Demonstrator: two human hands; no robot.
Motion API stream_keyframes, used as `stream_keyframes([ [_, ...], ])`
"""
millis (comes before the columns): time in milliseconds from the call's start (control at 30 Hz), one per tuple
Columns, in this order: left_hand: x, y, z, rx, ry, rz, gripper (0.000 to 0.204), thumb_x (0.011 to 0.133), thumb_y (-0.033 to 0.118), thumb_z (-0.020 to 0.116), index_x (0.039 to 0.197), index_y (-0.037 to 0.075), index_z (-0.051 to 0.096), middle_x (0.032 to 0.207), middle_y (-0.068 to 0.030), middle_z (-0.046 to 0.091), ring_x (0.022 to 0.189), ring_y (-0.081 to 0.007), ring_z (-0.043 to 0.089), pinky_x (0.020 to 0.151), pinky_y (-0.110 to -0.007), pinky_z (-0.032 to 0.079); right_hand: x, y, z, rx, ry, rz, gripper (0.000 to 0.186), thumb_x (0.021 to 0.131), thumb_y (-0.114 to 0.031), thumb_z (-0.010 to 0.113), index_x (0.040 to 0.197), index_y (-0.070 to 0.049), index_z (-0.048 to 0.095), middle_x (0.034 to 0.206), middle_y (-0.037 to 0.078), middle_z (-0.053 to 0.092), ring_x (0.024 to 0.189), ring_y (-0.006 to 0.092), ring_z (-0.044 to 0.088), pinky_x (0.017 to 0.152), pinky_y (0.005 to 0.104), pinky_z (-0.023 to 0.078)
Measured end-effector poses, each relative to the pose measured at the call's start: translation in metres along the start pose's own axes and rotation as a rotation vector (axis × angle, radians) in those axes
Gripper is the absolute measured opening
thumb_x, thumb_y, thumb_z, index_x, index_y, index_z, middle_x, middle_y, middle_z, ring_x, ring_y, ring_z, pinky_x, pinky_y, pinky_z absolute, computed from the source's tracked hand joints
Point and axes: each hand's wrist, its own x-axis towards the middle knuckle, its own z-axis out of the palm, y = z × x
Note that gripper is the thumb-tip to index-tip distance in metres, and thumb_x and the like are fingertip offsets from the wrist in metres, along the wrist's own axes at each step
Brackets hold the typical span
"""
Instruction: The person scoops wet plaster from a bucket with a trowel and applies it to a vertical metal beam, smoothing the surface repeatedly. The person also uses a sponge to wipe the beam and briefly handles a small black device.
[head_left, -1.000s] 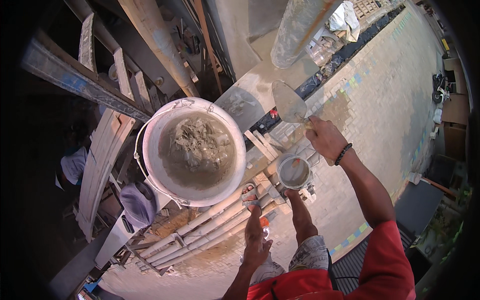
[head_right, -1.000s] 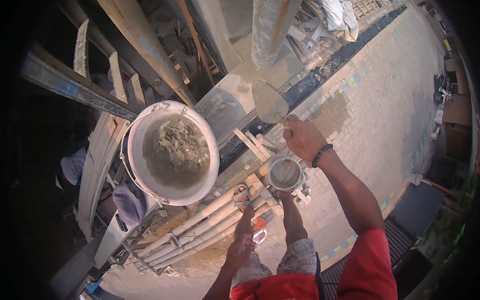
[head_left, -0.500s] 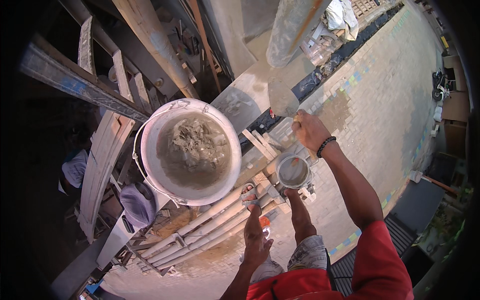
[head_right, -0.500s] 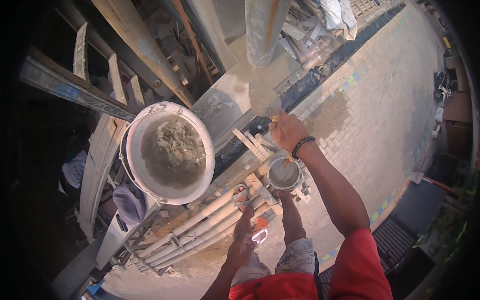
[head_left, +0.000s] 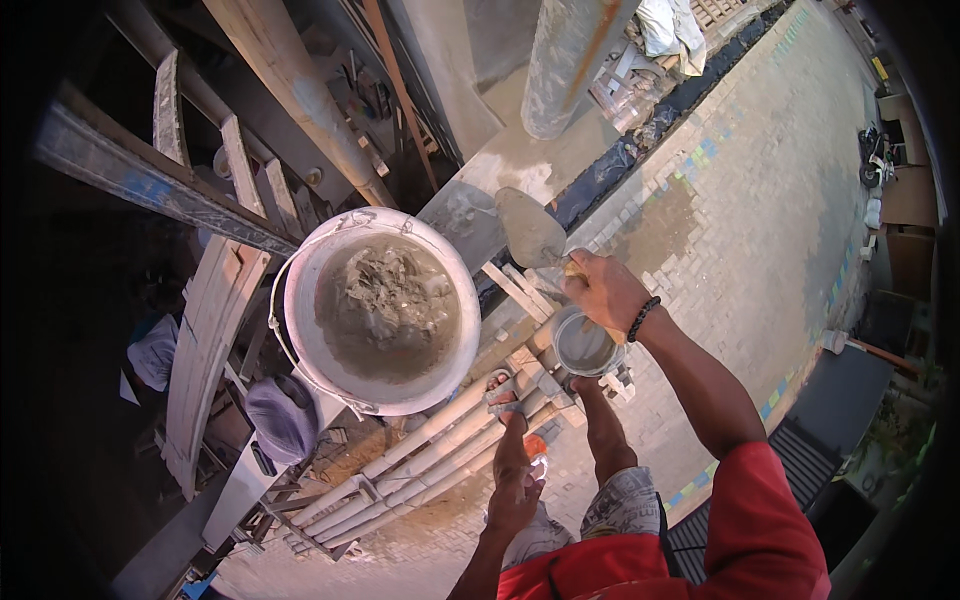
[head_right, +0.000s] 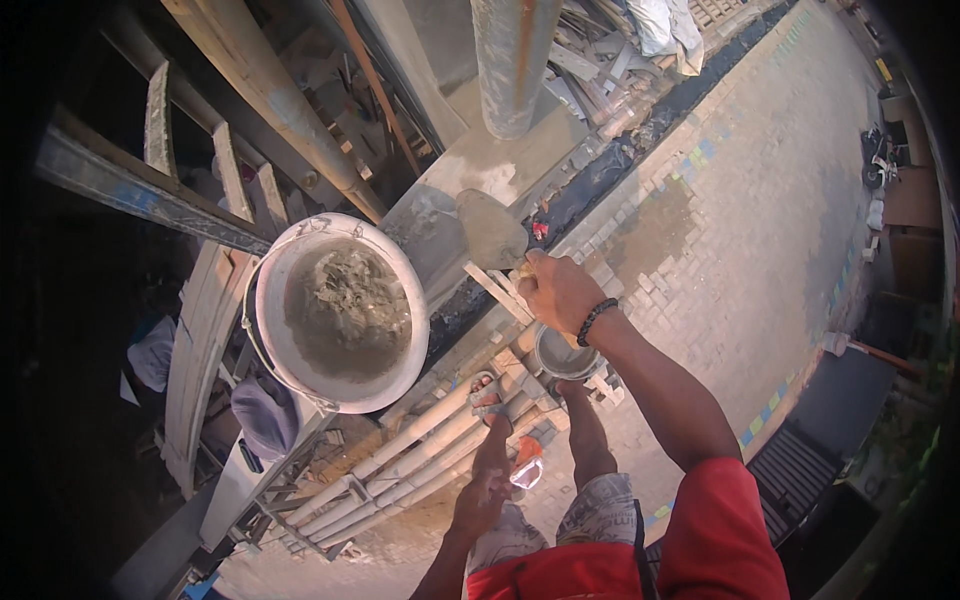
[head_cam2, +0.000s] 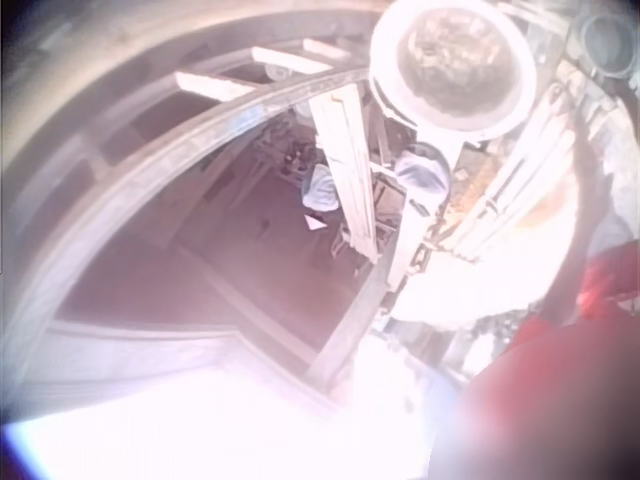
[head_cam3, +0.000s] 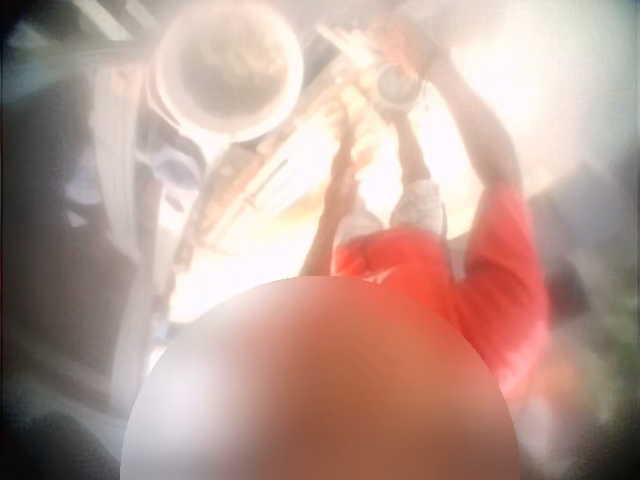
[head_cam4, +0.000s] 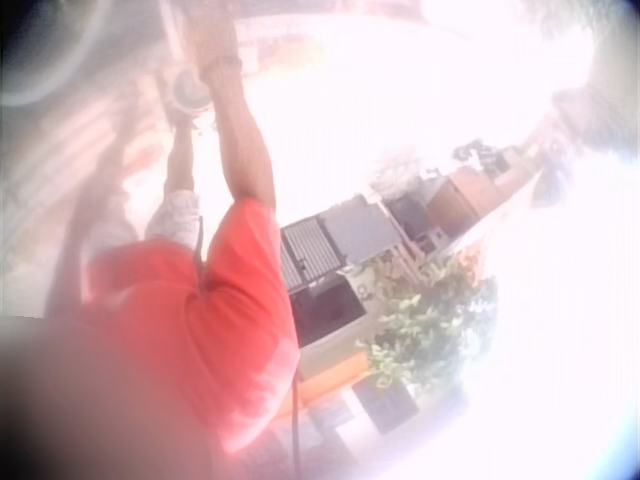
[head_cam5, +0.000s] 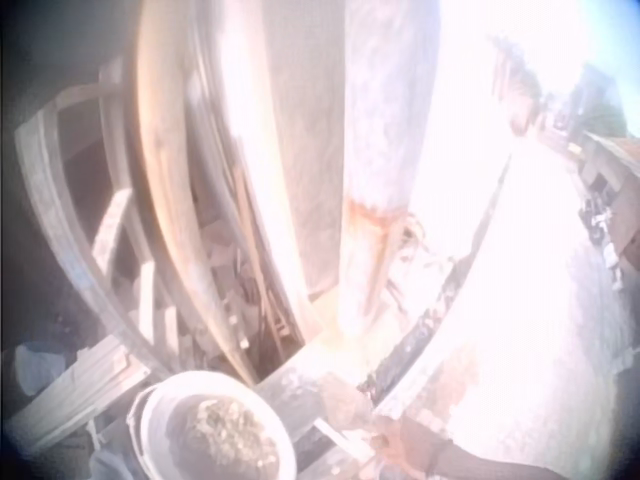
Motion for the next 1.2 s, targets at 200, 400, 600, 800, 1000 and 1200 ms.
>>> stream_keyframes([
  [200,0.000,0.009,-0.013,-0.046,-0.051,-0.025,0.031,0.085,0.022,0.063,0.110,0.005,0.058,0.095,-0.0192,0.062,0.087,-0.0360,0.061,0.074,-0.043,0.049,0.023,0.049,-0.034,0.196,0.201,0.315,0.029,0.085,-0.018,0.054,0.103,0.005,0.051,0.077,0.023,0.061,0.062,0.0319,0.062,0.056,0.0408,0.049],
  [400,0.002,0.011,-0.012,-0.030,-0.024,-0.058,0.030,0.086,0.024,0.062,0.108,0.004,0.058,0.094,-0.0186,0.062,0.086,-0.0349,0.063,0.073,-0.042,0.049,-0.004,0.009,0.009,0.151,-0.034,0.087,0.035,0.083,-0.021,0.055,0.105,0.006,0.050,0.073,0.027,0.061,0.072,0.0394,0.062,0.065,0.0455,0.048],
  [600,0.008,0.028,-0.024,0.044,-0.073,-0.078,0.029,0.087,0.023,0.061,0.107,0.002,0.058,0.091,-0.0167,0.065,0.085,-0.0317,0.064,0.073,-0.040,0.050,-0.038,0.047,0.061,1.028,0.328,0.272,0.027,0.090,-0.018,0.053,0.109,0.000,0.047,0.067,0.004,0.051,0.052,0.0106,0.051,0.048,0.0251,0.043],
  [800,0.006,-0.018,-0.016,0.113,-0.122,-0.142,0.040,0.087,0.032,0.060,0.114,0.002,0.056,0.083,-0.0144,0.066,0.078,-0.0281,0.065,0.072,-0.036,0.050,0.012,0.076,0.140,1.409,0.510,0.190,0.019,0.091,-0.014,0.053,0.106,-0.004,0.046,0.069,0.003,0.051,0.049,0.0108,0.050,0.043,0.0248,0.042],
  [1000,0.004,-0.031,-0.014,0.112,-0.153,-0.234,0.042,0.087,0.034,0.060,0.112,0.002,0.056,0.086,-0.0158,0.067,0.080,-0.0296,0.066,0.074,-0.038,0.051,0.054,0.062,0.165,1.547,0.586,0.099,0.016,0.091,-0.016,0.053,0.101,-0.007,0.046,0.067,0.003,0.050,0.047,0.0124,0.052,0.041,0.0268,0.043],
  [1200,0.009,-0.040,-0.011,0.184,-0.111,-0.064,0.040,0.088,0.034,0.059,0.113,0.003,0.054,0.084,-0.0153,0.066,0.078,-0.0306,0.065,0.071,-0.039,0.051,0.053,0.048,0.190,1.551,0.470,0.237,0.013,0.090,-0.017,0.052,0.097,-0.007,0.047,0.067,0.003,0.049,0.047,0.0116,0.051,0.041,0.0268,0.043],
])
